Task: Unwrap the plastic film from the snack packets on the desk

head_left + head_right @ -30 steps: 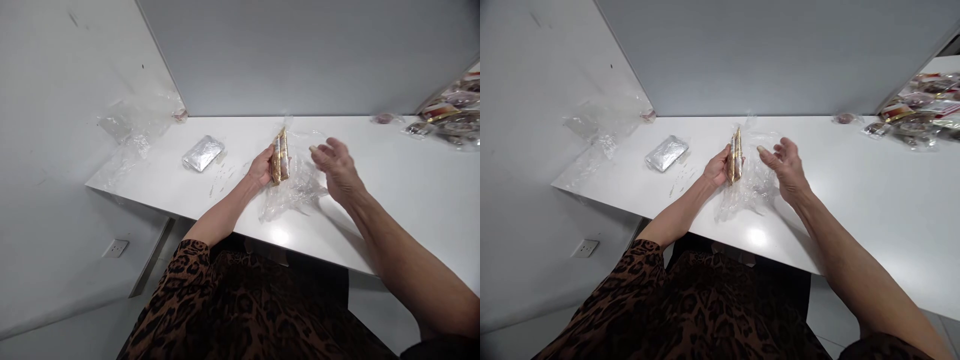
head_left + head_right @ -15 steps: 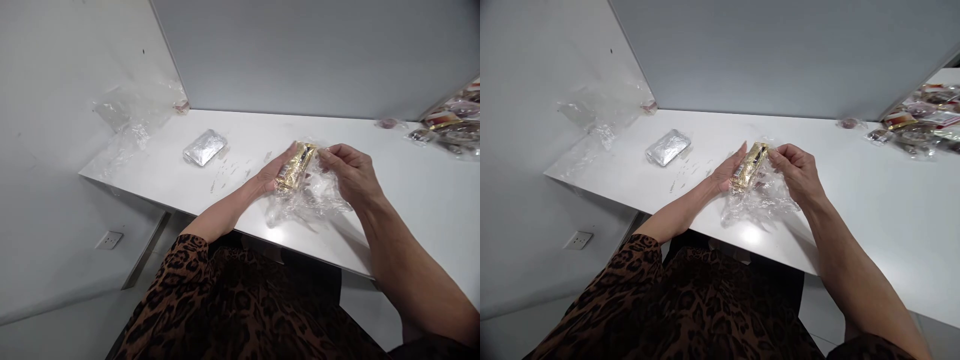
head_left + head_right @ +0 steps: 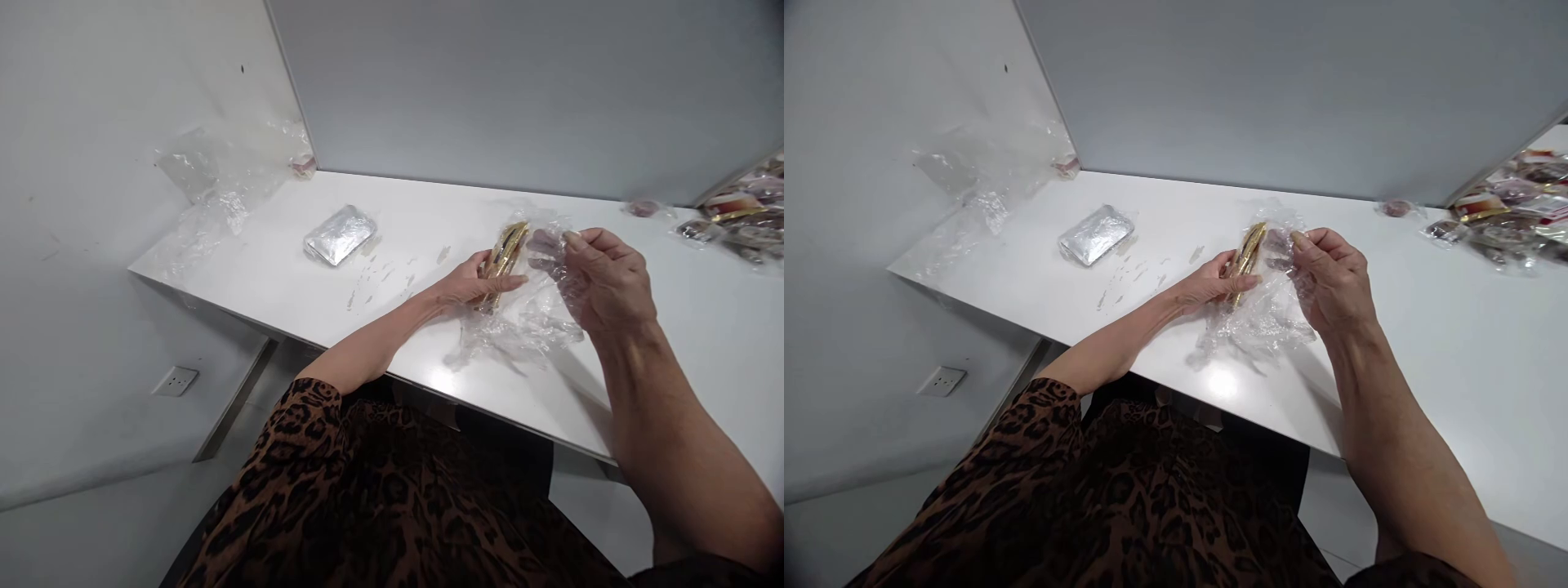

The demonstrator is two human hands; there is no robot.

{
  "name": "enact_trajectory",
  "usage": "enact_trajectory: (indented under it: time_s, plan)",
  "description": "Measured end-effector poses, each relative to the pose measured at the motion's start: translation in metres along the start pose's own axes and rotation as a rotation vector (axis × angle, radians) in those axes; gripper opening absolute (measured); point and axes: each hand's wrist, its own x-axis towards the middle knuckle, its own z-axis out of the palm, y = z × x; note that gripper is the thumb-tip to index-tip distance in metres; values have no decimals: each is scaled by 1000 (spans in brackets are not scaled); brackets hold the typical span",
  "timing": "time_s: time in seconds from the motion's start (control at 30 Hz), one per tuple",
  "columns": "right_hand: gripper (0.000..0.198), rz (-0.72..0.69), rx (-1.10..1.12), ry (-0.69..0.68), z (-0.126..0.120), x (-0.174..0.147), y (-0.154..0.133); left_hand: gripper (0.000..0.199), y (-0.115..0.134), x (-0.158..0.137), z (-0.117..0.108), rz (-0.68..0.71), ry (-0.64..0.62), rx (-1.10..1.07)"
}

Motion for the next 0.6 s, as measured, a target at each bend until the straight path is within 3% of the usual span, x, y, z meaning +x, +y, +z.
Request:
enact_trajectory:
  time_s: [0.1, 0.23, 0.37, 0.47, 0.6]
  plan:
    - [33, 17, 35, -46, 2, -4, -5, 75, 0, 0, 0, 21, -85, 42]
    - [30, -28, 160, -6, -7, 3, -9, 52, 7, 3, 0, -83, -126, -274]
    - [30, -63, 236, 47, -20, 17, -8, 52, 14, 4, -1, -158, -86, -518]
    - [27, -48, 230, 49, -25, 21, -5, 56, 11, 2, -1, -88, -49, -431]
    - [22, -65, 247, 4, -21, 15, -3, 80, 1, -5, 5, -2, -55, -164]
